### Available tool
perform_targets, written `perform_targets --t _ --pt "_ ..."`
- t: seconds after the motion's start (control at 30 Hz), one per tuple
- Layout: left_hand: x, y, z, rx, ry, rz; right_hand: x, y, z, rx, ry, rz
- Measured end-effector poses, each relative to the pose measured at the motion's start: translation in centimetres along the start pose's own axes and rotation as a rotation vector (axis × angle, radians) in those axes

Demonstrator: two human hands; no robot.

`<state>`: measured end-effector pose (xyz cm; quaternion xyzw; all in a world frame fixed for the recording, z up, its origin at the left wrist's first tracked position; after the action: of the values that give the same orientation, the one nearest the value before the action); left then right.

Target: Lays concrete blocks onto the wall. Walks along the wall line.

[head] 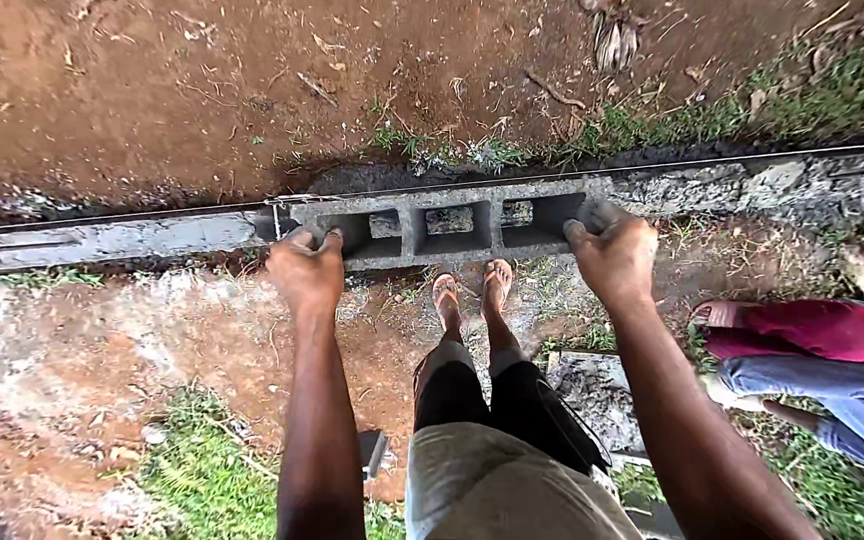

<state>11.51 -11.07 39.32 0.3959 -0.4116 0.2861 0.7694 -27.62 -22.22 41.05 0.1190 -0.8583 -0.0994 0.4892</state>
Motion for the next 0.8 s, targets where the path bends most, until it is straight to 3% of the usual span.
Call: perform_targets --t 0.27,0.8 --pt "-6.0 -2.2 -0.7 0.015 -0.018 -0.039 -4.5 -3.6 3.6 -0.115 -0.002 -0.059" --pt "-6.9 -3.0 -0.7 0.041 0.016 -0.039 -4.9 -3.8 4.1 -0.095 0.005 -0.064"
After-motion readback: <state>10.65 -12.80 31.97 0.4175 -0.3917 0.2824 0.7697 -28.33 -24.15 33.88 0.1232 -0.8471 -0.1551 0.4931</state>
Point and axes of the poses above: each hand's wrist, its own y-axis away from the middle knuckle, its own x-axis out of the back of the hand, z = x × y, the point moved 6 cm from there along -y, towards the middle knuckle, and after that the axes turned 11 degrees about x, right-handed, at the moved point
